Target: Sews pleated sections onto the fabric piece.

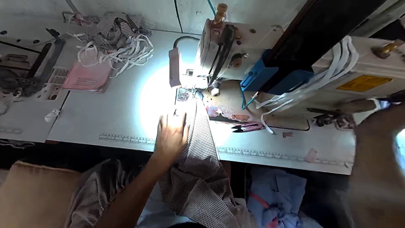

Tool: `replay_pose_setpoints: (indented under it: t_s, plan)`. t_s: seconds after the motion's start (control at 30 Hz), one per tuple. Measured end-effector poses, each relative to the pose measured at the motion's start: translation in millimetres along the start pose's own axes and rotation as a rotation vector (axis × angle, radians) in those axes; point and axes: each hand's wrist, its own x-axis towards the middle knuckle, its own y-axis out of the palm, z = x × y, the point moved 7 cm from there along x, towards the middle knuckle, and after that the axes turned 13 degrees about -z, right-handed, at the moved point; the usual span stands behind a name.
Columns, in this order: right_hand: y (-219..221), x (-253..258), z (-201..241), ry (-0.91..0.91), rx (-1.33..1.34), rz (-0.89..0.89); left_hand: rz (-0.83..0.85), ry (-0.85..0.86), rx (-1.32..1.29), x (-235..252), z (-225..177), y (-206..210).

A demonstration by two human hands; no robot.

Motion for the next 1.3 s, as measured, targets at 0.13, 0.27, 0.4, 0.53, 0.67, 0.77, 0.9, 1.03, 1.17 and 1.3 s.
replay_pose_setpoints:
  t_s: [0.13,0.27,0.4,0.53,0.67,0.77,0.9,1.03,1.17,1.3]
  plan:
    - [-32.4,-67.8,-27.9,-0.218,-0.132,-0.16,-0.063,-0.054,0.149,-34.0,26.1,-36.5]
    - [-14.6,-181.5,64.9,-0.373,0.029,0.032,-0.058,-0.096,0.216,-35.1,76.0,-51.7]
    - [45.4,-270.7,144.7,-0.396,-0.062,0.403,-0.125,-0.086,0.371,11.2,130.4,-76.0]
    - [77.2,-306.1,172.3,-0.444,-0.222,0.446,-0.033,-0.133,0.254,-7.1,85.9,-60.2]
    - [74.7,-300.4,171.8,-0.27,-0.126,0.619,0.177,0.028,0.153,-3.6,103.9,-24.9]
    - [67.7,-304.3,167.0,-0.157,-0.086,0.751,0.25,0.212,0.07,35.3,141.3,-23.6]
    - [48.0,-312.0,177.2,-0.199,-0.044,0.665,0.181,0.367,-0.001,57.7,128.8,-35.4]
    - [30.6,-331.7,199.8,-0.22,0.153,0.679,-0.05,0.48,-0.196,14.7,1.6,-36.1]
    - [28.2,-325.9,207.8,-0.191,0.287,0.722,-0.221,0.407,-0.374,-4.1,-33.1,-18.4]
    - [70.1,-307.2,186.3,-0.327,-0.099,0.461,-0.293,0.192,-0.461,-5.6,-13.2,-17.7]
